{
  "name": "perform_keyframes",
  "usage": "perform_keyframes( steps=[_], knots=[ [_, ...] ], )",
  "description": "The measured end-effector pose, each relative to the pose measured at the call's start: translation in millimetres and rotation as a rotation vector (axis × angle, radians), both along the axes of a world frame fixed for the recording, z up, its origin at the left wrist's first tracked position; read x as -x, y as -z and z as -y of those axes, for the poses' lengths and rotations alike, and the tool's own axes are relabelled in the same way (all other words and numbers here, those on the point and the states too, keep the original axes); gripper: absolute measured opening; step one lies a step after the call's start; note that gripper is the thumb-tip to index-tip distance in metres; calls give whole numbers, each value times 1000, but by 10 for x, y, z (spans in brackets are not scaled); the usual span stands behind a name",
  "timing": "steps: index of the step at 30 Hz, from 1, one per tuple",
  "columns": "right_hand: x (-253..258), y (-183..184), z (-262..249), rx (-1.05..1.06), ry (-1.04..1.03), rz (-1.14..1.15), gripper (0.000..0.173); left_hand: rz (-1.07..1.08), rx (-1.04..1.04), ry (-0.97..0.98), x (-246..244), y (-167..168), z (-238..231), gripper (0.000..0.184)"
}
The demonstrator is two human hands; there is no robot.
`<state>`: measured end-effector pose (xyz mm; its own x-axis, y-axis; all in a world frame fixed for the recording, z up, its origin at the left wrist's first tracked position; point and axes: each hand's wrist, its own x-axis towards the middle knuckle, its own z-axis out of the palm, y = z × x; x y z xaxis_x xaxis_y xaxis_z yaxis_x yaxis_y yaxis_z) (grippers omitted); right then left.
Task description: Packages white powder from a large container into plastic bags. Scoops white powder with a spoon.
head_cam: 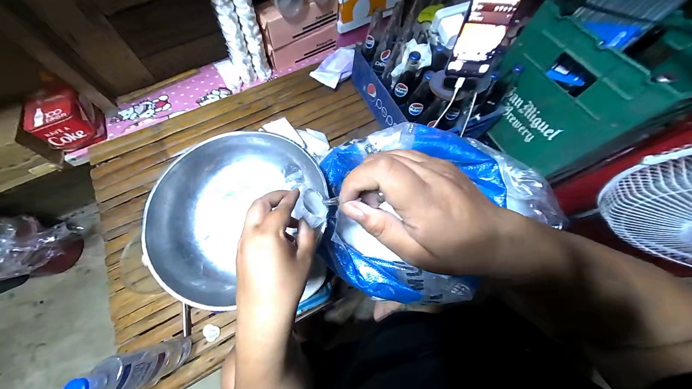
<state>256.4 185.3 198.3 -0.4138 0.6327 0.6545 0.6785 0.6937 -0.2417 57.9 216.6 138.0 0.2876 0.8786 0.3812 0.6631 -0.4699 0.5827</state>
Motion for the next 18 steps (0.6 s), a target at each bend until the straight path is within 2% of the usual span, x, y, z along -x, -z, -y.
perform_keyframes(
  steps=[2, 5, 8, 10, 12, 16, 18],
  knots=[
    [-78, -22, 56, 33, 7, -77, 19, -9, 15, -2, 0, 2, -5, 34],
    [-298, 11, 155, 126, -6, -342, 16, -28, 34, 4, -4, 5, -9, 35],
    [-609, 171, 303, 215, 24, -608, 12, -33, 38, 9, -4, 15, -7, 36],
    [-804, 333, 406, 253, 94, -687, 12, -39, 43, 10, 12, 25, -10, 37],
    [-974, 545, 475, 260, 213, -635, 12, -45, 41, 11, 26, 45, -16, 37],
    [-1240, 955, 512, 246, 503, -264, 23, -54, 53, 7, 23, 56, -16, 38],
    [-1328, 1091, 496, 251, 571, -160, 28, -66, 56, 7, 22, 43, -19, 38]
  ],
)
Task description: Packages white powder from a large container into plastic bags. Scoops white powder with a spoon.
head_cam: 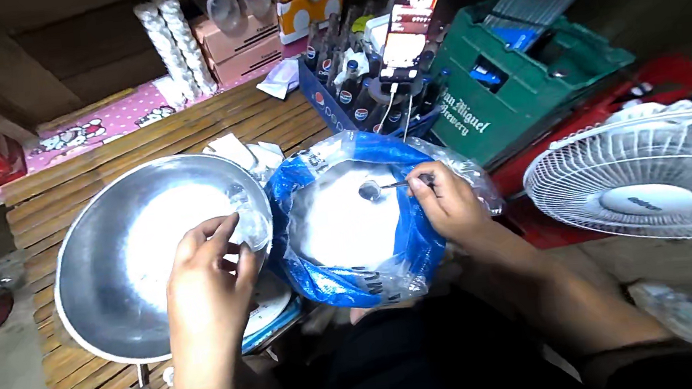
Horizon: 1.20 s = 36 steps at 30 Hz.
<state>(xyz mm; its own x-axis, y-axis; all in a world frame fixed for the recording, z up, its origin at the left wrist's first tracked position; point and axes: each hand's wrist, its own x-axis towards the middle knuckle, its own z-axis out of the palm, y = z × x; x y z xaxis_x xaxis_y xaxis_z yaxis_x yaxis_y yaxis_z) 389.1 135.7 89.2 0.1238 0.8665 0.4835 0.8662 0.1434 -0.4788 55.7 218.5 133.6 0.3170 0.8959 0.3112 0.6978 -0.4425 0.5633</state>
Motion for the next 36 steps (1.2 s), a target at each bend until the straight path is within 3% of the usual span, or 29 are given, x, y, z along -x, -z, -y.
perform_keyframes(
  steps=[18, 36],
  knots=[
    [67, 78, -119, 81, -4, 262, 29, -24, 34, 13, 4, -63, 3, 36],
    [354, 443, -327, 253, -125, 249, 25, -6, 16, 20, 6, -53, 2, 35]
  ],
)
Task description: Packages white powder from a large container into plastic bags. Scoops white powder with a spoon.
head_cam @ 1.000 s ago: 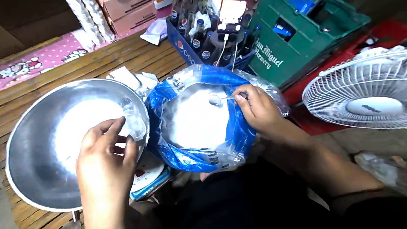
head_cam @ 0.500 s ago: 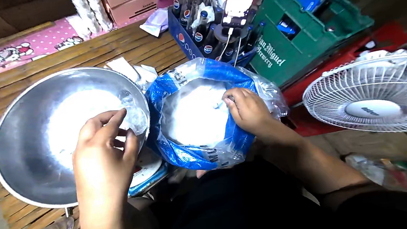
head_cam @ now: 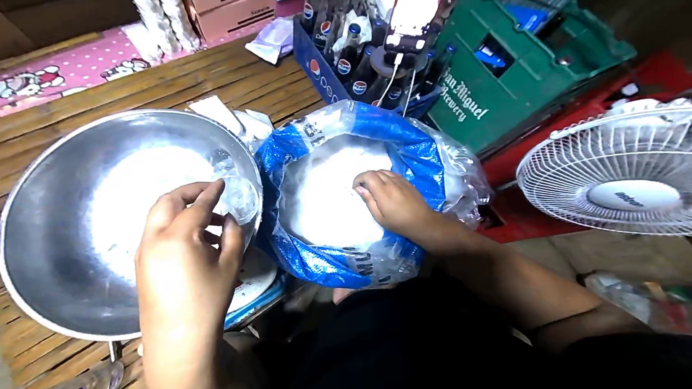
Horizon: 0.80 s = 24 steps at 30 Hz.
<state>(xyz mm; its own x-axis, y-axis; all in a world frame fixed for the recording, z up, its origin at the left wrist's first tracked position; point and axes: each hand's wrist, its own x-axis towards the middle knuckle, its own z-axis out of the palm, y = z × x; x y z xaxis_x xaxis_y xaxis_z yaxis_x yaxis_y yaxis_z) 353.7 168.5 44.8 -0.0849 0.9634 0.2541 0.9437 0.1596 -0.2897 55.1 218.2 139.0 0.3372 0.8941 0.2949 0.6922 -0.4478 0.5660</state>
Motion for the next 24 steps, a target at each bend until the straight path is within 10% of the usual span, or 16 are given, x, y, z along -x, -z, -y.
perform_keyframes(
  steps=[24],
  knots=[
    [-303, -127, 230, 182, 355, -1356, 16, 26, -29, 2, -59, 1, -1, 35]
  ],
)
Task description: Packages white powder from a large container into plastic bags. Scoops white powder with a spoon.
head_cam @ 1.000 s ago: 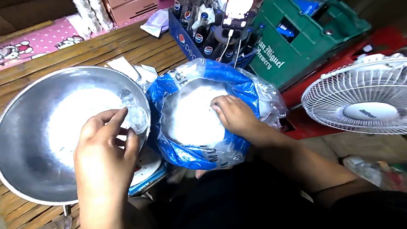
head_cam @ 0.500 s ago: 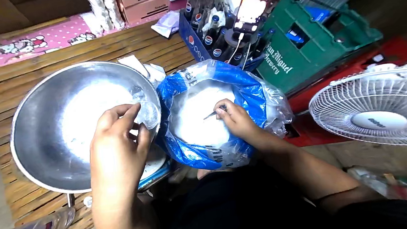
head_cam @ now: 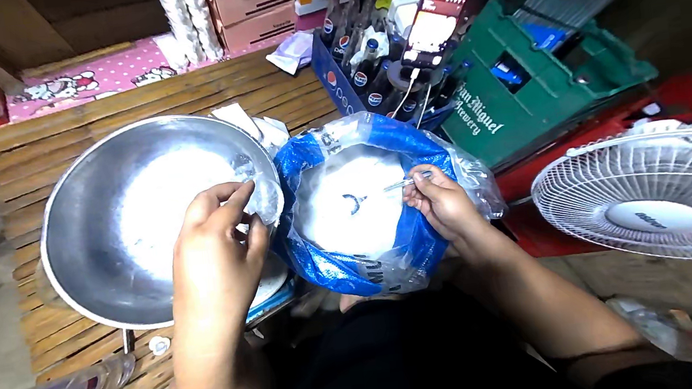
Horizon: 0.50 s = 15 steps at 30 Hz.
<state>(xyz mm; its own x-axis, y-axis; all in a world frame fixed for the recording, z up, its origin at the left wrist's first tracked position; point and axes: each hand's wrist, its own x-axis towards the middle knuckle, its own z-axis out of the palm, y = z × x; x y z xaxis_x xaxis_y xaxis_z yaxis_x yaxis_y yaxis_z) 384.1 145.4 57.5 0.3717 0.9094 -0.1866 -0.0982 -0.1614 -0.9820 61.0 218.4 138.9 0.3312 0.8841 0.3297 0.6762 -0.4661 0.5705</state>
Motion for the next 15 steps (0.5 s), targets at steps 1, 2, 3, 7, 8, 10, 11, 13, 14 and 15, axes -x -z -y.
perform_keyframes(
  steps=[1, 2, 3, 7, 8, 10, 11, 13, 14, 15],
  knots=[
    [19, -66, 5, -27, -14, -9, 16, 2, -4, -2, -5, 5, -1, 35],
    [41, -135, 8, -64, -30, -18, 16, 3, -3, -5, -9, 6, -1, 35],
    [68, -208, 10, -106, -48, -24, 17, 4, 1, -6, -11, 6, 0, 35],
    [204, -523, -11, -257, -98, -53, 18, 14, -10, 0, -15, 15, -7, 35],
    [245, -599, -21, -288, -108, -58, 19, 18, -17, 3, -14, 21, -11, 35],
    [326, -731, -43, -340, -129, -59, 19, 24, -31, 9, -12, 36, -19, 35],
    [365, -786, -55, -362, -140, -55, 19, 29, -33, 11, -16, 37, -20, 34],
    [435, -862, -86, -400, -159, -53, 18, 38, -31, 11, -22, 39, -18, 34],
    [465, -883, -100, -413, -166, -52, 18, 35, -27, 12, -21, 36, -16, 34],
    [491, -899, -112, -422, -172, -52, 18, 33, -24, 15, -17, 37, -16, 35]
  ],
)
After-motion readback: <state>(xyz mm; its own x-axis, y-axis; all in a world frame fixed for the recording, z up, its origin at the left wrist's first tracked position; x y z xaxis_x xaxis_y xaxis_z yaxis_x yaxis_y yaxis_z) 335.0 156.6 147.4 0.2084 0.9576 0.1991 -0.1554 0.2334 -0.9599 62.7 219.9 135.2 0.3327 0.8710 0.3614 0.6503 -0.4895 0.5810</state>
